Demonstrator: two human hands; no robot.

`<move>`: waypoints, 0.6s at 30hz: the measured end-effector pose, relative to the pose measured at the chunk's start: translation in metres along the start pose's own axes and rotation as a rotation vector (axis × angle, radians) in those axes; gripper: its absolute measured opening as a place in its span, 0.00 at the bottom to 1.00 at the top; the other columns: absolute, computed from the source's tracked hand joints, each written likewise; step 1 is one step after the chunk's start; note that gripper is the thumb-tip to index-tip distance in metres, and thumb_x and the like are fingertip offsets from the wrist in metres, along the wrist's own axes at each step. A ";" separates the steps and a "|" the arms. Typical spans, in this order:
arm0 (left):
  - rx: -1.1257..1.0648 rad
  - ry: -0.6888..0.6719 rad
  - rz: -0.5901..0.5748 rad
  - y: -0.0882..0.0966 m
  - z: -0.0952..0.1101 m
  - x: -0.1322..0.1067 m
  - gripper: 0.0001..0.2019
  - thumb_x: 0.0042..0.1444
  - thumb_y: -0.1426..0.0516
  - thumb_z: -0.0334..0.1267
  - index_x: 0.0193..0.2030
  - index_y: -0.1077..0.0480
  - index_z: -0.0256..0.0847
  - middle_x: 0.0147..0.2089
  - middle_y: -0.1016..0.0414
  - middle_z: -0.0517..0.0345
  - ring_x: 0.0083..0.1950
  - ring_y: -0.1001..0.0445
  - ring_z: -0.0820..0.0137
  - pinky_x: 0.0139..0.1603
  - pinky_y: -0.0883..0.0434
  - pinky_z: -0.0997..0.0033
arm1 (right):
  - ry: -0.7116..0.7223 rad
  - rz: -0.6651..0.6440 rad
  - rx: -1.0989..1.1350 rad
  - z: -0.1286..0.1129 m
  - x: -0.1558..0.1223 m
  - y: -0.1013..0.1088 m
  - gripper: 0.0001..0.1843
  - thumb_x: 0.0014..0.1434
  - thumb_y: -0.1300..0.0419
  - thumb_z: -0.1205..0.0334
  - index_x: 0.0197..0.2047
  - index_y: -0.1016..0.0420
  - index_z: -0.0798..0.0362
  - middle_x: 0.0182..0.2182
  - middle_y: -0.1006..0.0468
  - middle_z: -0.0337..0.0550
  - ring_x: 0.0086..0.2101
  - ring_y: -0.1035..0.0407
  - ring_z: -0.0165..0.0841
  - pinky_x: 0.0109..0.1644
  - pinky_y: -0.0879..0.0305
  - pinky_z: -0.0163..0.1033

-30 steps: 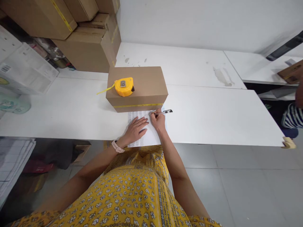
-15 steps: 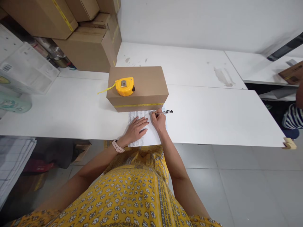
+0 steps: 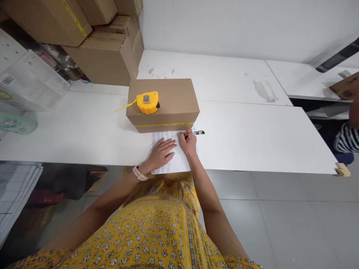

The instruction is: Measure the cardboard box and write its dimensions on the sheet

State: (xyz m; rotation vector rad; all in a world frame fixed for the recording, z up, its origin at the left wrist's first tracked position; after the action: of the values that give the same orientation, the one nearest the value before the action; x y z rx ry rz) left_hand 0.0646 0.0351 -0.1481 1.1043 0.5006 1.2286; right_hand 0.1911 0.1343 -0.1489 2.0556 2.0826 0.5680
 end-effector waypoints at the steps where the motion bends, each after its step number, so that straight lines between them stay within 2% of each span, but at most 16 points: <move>1: -0.001 0.000 -0.003 0.000 0.000 0.000 0.18 0.68 0.46 0.36 0.62 0.28 0.40 0.68 0.29 0.48 0.73 0.36 0.60 0.76 0.45 0.47 | 0.002 0.001 0.000 0.000 0.000 0.000 0.09 0.57 0.44 0.56 0.29 0.40 0.48 0.20 0.36 0.31 0.24 0.41 0.29 0.32 0.44 0.37; 11: 0.005 0.002 0.001 0.002 0.002 0.001 0.17 0.67 0.45 0.35 0.61 0.27 0.38 0.68 0.29 0.47 0.72 0.35 0.59 0.76 0.46 0.48 | 0.001 0.015 0.002 0.002 0.000 0.001 0.09 0.57 0.44 0.56 0.29 0.40 0.47 0.20 0.36 0.30 0.24 0.41 0.29 0.32 0.44 0.37; 18: -0.009 0.000 0.002 0.001 0.001 0.000 0.18 0.67 0.46 0.35 0.61 0.27 0.40 0.68 0.29 0.47 0.72 0.35 0.59 0.76 0.45 0.46 | -0.010 0.009 -0.003 0.001 0.001 0.001 0.09 0.57 0.44 0.56 0.29 0.40 0.47 0.20 0.36 0.31 0.24 0.41 0.30 0.32 0.44 0.37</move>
State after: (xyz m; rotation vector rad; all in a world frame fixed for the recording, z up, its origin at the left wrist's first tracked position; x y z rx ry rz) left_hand 0.0648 0.0351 -0.1464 1.0969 0.4936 1.2318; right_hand 0.1922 0.1349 -0.1493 2.0626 2.0673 0.5600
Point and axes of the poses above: each hand's wrist, its own x-axis towards the middle knuckle, its own y-axis out of the back of the hand, z = x × y, the point moved 8 cm from there along x, towards the middle knuckle
